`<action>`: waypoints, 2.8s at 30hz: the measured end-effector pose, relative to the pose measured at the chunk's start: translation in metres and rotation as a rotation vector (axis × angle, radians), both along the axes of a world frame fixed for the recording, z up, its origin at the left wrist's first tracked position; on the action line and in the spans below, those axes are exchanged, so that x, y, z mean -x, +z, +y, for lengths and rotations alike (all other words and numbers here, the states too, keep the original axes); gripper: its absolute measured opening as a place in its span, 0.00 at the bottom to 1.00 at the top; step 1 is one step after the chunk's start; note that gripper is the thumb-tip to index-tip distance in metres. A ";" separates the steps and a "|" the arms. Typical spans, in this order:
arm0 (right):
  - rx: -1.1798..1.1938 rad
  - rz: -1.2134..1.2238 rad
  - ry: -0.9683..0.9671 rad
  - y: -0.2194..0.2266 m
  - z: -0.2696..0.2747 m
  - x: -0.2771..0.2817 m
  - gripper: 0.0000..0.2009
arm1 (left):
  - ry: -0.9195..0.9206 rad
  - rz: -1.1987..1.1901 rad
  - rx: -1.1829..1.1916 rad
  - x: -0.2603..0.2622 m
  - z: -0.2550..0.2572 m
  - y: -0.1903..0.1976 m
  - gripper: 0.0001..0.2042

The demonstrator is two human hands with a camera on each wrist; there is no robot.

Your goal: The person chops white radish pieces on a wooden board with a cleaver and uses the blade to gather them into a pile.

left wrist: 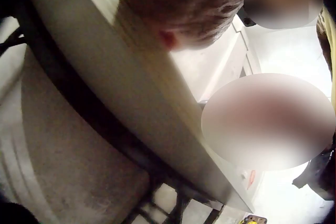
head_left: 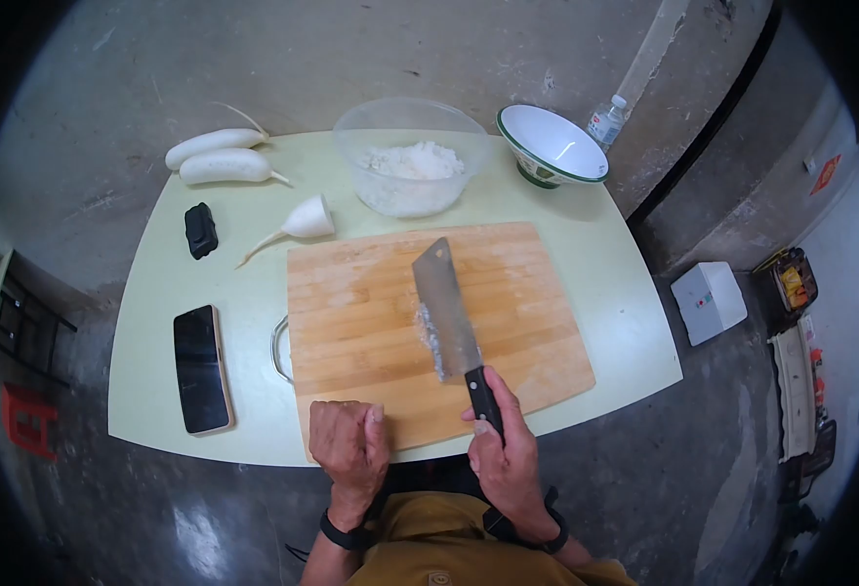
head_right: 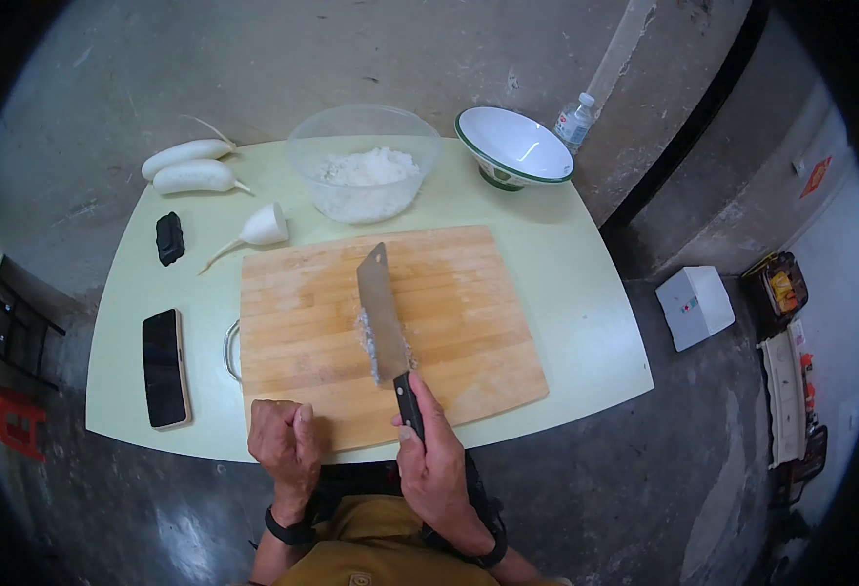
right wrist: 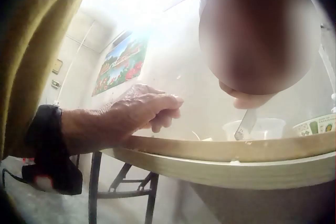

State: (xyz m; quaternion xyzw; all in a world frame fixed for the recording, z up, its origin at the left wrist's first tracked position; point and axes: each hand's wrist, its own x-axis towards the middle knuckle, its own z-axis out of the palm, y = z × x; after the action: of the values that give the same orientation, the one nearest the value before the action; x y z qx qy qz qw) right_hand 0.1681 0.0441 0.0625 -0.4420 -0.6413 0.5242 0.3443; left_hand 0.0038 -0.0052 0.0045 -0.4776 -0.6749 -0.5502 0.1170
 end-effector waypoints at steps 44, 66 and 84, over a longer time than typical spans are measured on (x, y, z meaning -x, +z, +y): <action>-0.509 -0.097 0.054 -0.012 0.041 -0.016 0.23 | 0.000 0.060 0.083 -0.001 0.005 -0.001 0.06; -0.466 -0.141 0.081 -0.004 0.037 -0.020 0.21 | 0.009 0.058 0.122 -0.001 0.006 0.000 0.07; -0.490 -0.109 0.028 -0.011 0.045 -0.021 0.23 | -0.001 0.064 0.128 -0.001 0.006 0.000 0.07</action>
State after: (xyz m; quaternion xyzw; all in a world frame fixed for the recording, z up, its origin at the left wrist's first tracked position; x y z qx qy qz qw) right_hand 0.1893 0.0888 0.0511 -0.3640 -0.7730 0.3331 0.3988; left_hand 0.0052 0.0009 0.0047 -0.5016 -0.7044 -0.4906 0.1075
